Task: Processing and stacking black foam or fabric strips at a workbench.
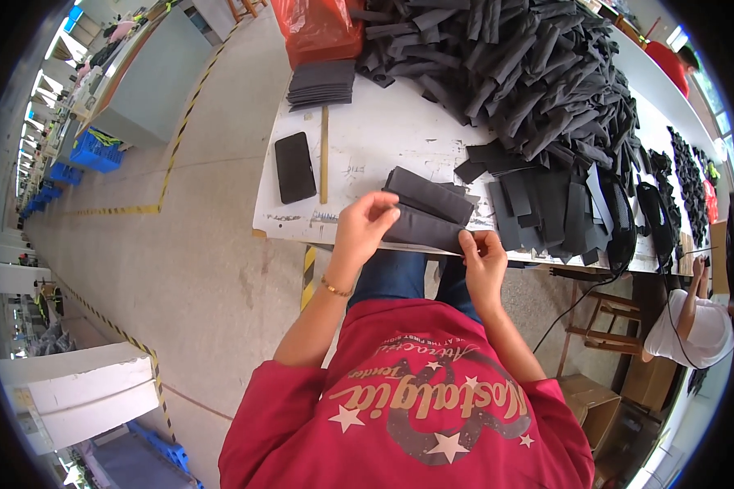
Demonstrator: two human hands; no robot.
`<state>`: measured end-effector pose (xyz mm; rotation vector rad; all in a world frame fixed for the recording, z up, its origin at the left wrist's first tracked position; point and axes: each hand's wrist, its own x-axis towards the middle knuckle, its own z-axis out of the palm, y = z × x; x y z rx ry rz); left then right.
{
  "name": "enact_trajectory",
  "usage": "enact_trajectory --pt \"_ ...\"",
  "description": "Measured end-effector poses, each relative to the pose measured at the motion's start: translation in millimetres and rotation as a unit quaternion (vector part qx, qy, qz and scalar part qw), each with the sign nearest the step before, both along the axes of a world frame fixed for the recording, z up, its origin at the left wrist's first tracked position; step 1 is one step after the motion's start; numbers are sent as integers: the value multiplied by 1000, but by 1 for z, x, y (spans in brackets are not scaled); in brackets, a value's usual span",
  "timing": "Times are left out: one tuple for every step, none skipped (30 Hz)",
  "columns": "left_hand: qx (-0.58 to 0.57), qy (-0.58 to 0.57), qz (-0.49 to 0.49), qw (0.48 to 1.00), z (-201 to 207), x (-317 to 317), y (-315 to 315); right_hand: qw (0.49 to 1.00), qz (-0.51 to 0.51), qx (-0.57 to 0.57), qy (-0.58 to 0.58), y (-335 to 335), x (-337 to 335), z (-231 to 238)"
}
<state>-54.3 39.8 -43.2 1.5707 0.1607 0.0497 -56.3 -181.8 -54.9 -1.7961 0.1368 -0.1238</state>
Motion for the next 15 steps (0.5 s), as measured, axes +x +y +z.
enact_trajectory --pt "52 -43 38 997 0 8 -3 1000 -2 -1 -1 0 3 -4" --pt "66 -32 39 997 -5 15 -4 999 4 -47 25 0 7 -7" --pt "66 -33 38 997 -17 16 -5 994 12 -91 53 1 11 -8" --pt "175 -70 54 981 -24 18 -8 993 0 -94 67 2 17 -17" --pt "282 -108 69 951 -32 19 -12 992 -14 -113 50 2 18 -25" --pt "285 -99 108 947 -28 15 -18 991 -23 -131 20 6 16 -23" --pt "283 -104 103 948 -23 17 -19 988 -32 -149 -10 7 15 -20" --pt "299 -140 136 934 -18 21 -16 991 -32 -127 2 4 17 -16" --pt "313 -176 170 918 -12 23 -13 991 -39 -128 0 -2 22 -13" --pt "265 -175 156 935 -4 34 -13 987 -42 -154 -18 -17 31 -11" --pt "272 -165 142 937 4 46 -14 982 -46 -181 -36 -33 40 -10" --pt "261 -165 126 943 18 60 -15 963 -62 -246 -93 -46 51 -7" --pt "252 -165 115 946 28 77 -13 950 -61 -277 -131 -57 64 -2" --pt "251 -170 112 946 27 100 -12 935 -53 -323 -136 -70 72 -7" --pt "235 -172 104 951 21 126 -9 919 -43 -366 -142 -78 82 -14"
